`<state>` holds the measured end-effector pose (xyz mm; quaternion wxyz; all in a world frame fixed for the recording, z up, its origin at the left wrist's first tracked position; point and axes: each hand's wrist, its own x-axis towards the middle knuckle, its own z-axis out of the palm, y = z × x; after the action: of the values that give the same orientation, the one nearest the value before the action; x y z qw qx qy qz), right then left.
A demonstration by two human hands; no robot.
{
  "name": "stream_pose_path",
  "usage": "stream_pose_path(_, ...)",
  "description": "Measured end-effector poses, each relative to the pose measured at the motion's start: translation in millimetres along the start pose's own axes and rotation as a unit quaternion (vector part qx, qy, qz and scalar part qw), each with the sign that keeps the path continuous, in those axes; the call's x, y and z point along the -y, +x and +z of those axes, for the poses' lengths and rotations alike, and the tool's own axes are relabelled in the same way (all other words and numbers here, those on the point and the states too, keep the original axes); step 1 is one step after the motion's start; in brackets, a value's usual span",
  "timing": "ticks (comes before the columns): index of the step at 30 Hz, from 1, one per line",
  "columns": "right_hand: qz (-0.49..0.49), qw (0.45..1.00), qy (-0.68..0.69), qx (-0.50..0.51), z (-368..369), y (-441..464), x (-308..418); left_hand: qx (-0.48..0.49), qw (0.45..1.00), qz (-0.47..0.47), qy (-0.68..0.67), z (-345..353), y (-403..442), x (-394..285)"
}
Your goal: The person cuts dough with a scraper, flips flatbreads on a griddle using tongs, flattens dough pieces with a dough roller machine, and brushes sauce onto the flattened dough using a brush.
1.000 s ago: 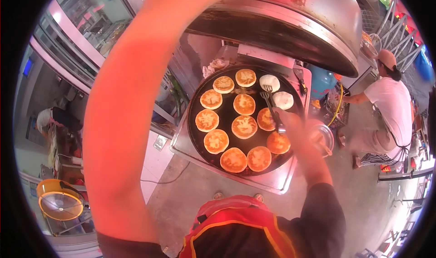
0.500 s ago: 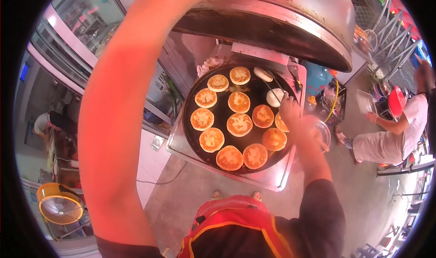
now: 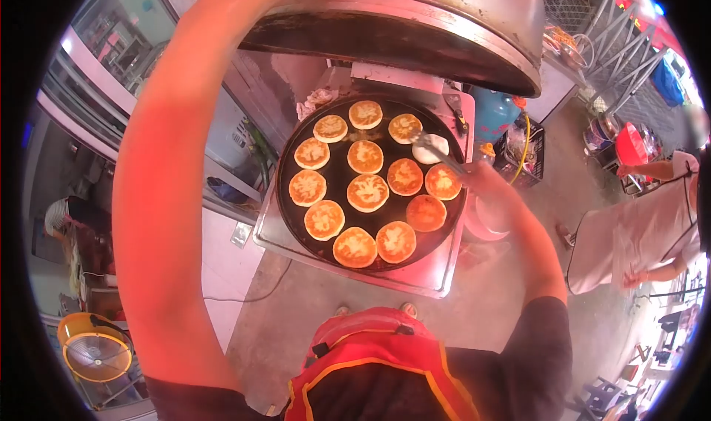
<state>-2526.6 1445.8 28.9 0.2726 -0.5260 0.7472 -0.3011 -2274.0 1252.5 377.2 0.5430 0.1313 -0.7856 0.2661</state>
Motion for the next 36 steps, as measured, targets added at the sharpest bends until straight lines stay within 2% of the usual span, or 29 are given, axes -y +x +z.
stream_pose_path(2,0.038,0.998,-0.003,0.045,15.9,9.9,26.3,-0.002,1.0,0.002,0.004,0.1,-1.1,-0.8)
stream_pose_path(3,0.142,0.984,-0.009,0.106,34.3,42.7,3.9,-0.001,1.0,0.003,0.003,-0.1,-1.3,-0.7)
stream_pose_path(5,0.033,0.987,-0.137,0.075,89.3,97.7,-79.3,-0.002,1.0,0.003,0.003,-0.9,-0.7,-1.9)
stream_pose_path(7,0.005,0.986,-0.163,0.031,98.9,103.8,-88.9,-0.004,1.0,-0.001,0.007,-1.3,-1.6,-3.4)
stream_pose_path(9,0.057,0.994,-0.086,-0.022,83.8,79.0,-40.2,-0.016,1.0,0.002,0.008,2.8,-3.4,-1.9)
stream_pose_path(10,-0.055,0.997,-0.045,0.023,66.3,69.3,-49.0,-0.022,1.0,0.003,0.008,3.8,-4.9,-0.5)
stream_pose_path(11,0.131,0.99,0.049,0.02,44.2,48.1,-20.2,-0.013,1.0,0.002,0.003,2.5,-5.6,-0.3)
stream_pose_path(12,0.081,0.995,0.056,-0.013,38.1,33.9,-37.2,-0.005,1.0,0.001,-0.002,0.1,-5.4,-1.0)
stream_pose_path(14,-0.056,0.998,-0.021,-0.011,4.2,13.4,-94.5,-0.002,1.0,0.005,-0.004,-2.0,-4.7,-0.6)
stream_pose_path(16,-0.082,0.993,-0.053,0.065,-20.1,2.0,-134.8,-0.011,1.0,0.017,-0.001,-0.8,-4.3,-2.3)
stream_pose_path(17,-0.023,0.995,-0.001,0.102,-29.6,-2.5,-139.7,-0.01,1.0,0.011,-0.005,0.4,-3.0,-2.7)
stream_pose_path(20,-0.077,0.992,-0.004,0.098,-30.9,-5.9,-133.6,-0.005,1.0,-0.005,-0.008,0.1,-0.7,-3.9)
stream_pose_path(21,-0.091,0.995,0.005,0.043,-22.1,-8.8,-123.2,0.0,1.0,-0.009,-0.005,-1.9,-0.2,-5.5)
stream_pose_path(22,-0.079,0.996,0.04,0.007,-14.6,-11.5,-108.9,0.005,1.0,-0.014,-0.001,-3.0,-0.5,-7.0)
stream_pose_path(23,0.032,0.986,0.166,-0.007,-2.1,-13.4,-91.9,-0.004,1.0,-0.014,-0.01,-1.2,-2.0,-6.2)
stream_pose_path(25,0.17,0.922,0.345,-0.039,16.0,-7.8,-72.3,-0.022,0.999,-0.013,-0.028,4.3,-4.6,-2.5)
stream_pose_path(26,0.181,0.902,0.391,-0.027,21.6,-3.9,-72.5,-0.014,1.0,-0.013,-0.024,2.8,-3.6,-4.0)
stream_pose_path(29,0.221,0.904,0.362,0.055,44.0,22.0,-116.0,0.004,1.0,-0.014,-0.019,-3.0,-3.0,-6.5)
stream_pose_path(32,0.146,0.933,0.321,-0.075,42.8,7.2,-95.4,-0.003,1.0,-0.012,-0.012,-1.3,-2.2,-5.1)
stream_pose_path(33,0.09,0.977,0.161,-0.109,35.0,4.2,-85.1,-0.006,1.0,-0.008,0.0,-0.5,-2.5,-4.5)
stream_pose_path(34,0.03,0.99,-0.004,-0.14,26.0,2.4,-74.9,-0.009,1.0,-0.005,0.011,-0.5,-2.8,-4.9)
stream_pose_path(35,-0.03,0.971,-0.168,-0.166,18.6,-0.1,-66.9,-0.001,1.0,-0.014,0.013,-1.7,-2.1,-6.5)
stream_pose_path(36,-0.023,0.962,-0.221,-0.159,16.8,-4.3,-57.7,0.008,1.0,-0.023,0.014,-3.6,-0.9,-8.8)
